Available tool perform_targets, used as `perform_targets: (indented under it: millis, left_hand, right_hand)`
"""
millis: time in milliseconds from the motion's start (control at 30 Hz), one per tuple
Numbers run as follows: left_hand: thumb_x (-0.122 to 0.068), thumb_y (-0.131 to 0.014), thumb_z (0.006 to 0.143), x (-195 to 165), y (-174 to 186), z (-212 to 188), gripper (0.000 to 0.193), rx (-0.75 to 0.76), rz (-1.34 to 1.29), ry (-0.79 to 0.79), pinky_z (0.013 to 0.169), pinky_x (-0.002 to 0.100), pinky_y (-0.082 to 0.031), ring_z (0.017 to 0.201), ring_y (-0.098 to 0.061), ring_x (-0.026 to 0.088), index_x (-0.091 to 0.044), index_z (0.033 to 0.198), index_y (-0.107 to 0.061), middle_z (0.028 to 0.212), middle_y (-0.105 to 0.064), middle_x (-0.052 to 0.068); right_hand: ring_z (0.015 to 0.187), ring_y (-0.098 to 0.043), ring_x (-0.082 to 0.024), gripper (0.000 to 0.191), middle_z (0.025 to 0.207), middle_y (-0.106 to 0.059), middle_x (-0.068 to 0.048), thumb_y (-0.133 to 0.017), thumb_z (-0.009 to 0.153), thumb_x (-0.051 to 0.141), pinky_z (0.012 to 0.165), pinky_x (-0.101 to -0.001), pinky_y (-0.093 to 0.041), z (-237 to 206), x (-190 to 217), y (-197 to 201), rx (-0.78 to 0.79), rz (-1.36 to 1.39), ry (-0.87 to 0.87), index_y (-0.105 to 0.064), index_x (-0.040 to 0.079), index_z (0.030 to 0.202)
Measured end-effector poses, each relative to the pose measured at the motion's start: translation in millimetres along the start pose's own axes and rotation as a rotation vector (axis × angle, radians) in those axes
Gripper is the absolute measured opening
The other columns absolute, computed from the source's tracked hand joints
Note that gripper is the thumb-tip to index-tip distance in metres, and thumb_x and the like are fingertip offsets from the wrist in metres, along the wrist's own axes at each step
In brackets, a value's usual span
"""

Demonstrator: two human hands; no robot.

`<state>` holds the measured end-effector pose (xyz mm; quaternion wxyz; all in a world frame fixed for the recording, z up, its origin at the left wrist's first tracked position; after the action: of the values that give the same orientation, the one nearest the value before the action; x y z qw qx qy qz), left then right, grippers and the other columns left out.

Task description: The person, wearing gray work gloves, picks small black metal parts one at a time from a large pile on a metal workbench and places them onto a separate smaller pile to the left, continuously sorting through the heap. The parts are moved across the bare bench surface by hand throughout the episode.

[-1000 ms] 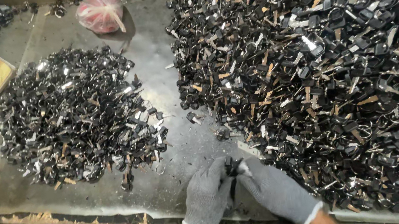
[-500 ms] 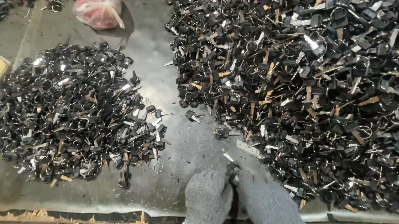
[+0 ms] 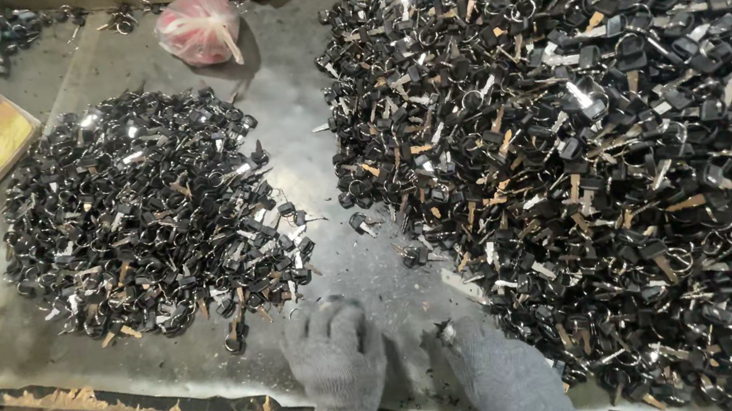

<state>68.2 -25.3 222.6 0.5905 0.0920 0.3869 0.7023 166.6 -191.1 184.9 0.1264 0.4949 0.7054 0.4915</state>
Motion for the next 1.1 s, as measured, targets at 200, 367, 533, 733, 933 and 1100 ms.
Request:
perform_targets:
  millis: [200, 367, 533, 733, 933, 1100]
  left_hand:
    - [-0.005, -0.067, 0.086, 0.0, -71.4, 46.6, 0.051, 0.69, -0.292, 0.243, 0.071, 0.043, -0.057, 0.088, -0.066, 0.033, -0.008, 0.137, -0.056, 0.106, -0.067, 0.019]
    - [-0.002, -0.067, 0.091, -19.4, -73.3, 41.3, 0.04, 0.527, -0.048, -0.217, 0.08, 0.045, -0.059, 0.093, -0.068, 0.031, -0.001, 0.13, -0.059, 0.093, -0.07, 0.018]
    - [-0.015, -0.08, 0.084, -5.8, -63.7, 2.1, 0.047, 0.773, -0.597, 0.658, 0.062, 0.04, -0.057, 0.074, -0.073, 0.027, -0.01, 0.128, -0.066, 0.094, -0.077, 0.014]
    - [-0.016, -0.081, 0.079, -28.9, -42.8, 7.6, 0.027, 0.784, -0.507, 0.256, 0.08, 0.043, -0.054, 0.088, -0.07, 0.029, -0.011, 0.105, -0.078, 0.094, -0.078, 0.01]
    - [-0.01, -0.074, 0.079, -14.8, -45.9, -3.1, 0.022, 0.856, -0.38, 0.179, 0.088, 0.052, -0.047, 0.099, -0.064, 0.038, -0.01, 0.101, -0.074, 0.094, -0.072, 0.013]
    - [-0.006, -0.069, 0.082, -18.9, -52.3, -11.4, 0.024, 0.805, -0.345, 0.016, 0.086, 0.052, -0.047, 0.098, -0.064, 0.039, -0.009, 0.105, -0.071, 0.098, -0.07, 0.015]
  right_hand:
    - [0.086, -0.077, -0.029, 0.025, 0.099, -0.074, -0.015, -0.05, 0.102, 0.029, 0.071, -0.0431, -0.063, 3.3, 9.1, -7.9, 0.038, -0.079, -0.017, -0.055, 0.013, 0.121]
    - [0.097, -0.073, -0.031, 0.045, 0.12, -0.063, -0.023, -0.06, 0.097, 0.029, 0.076, -0.0435, -0.065, -0.6, -1.5, -17.8, 0.072, -0.123, 0.014, -0.049, 0.007, 0.134]
    - [0.101, -0.074, -0.027, 0.048, 0.117, -0.068, -0.016, -0.057, 0.102, 0.031, 0.091, -0.0459, -0.059, -1.0, -13.1, -35.8, 0.151, -0.043, 0.02, -0.045, 0.009, 0.143]
    - [0.095, -0.076, -0.035, 0.035, 0.109, -0.07, -0.025, -0.056, 0.093, 0.018, 0.073, -0.0418, -0.066, -9.6, -2.5, -5.7, -0.303, -0.192, 0.262, -0.048, 0.001, 0.122]
    - [0.076, -0.077, -0.038, 0.046, 0.108, -0.07, -0.022, -0.056, 0.095, 0.024, 0.065, -0.0483, -0.064, -6.7, -6.0, 8.4, 0.025, 0.147, -0.002, -0.042, 0.008, 0.135]
    - [0.082, -0.073, -0.043, 0.038, 0.114, -0.065, -0.026, -0.059, 0.087, 0.015, 0.062, -0.0522, -0.06, -4.7, 29.3, 31.4, -0.273, 0.06, 0.127, -0.049, 0.006, 0.122]
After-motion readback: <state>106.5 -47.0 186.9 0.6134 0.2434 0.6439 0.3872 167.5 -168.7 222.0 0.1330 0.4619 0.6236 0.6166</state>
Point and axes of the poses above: each hand's wrist, its own z-axis towards the middle knuckle, its own y-axis out of the back of the hand, x = y × z, the point moved 5 cm from there along z, towards the middle knuckle
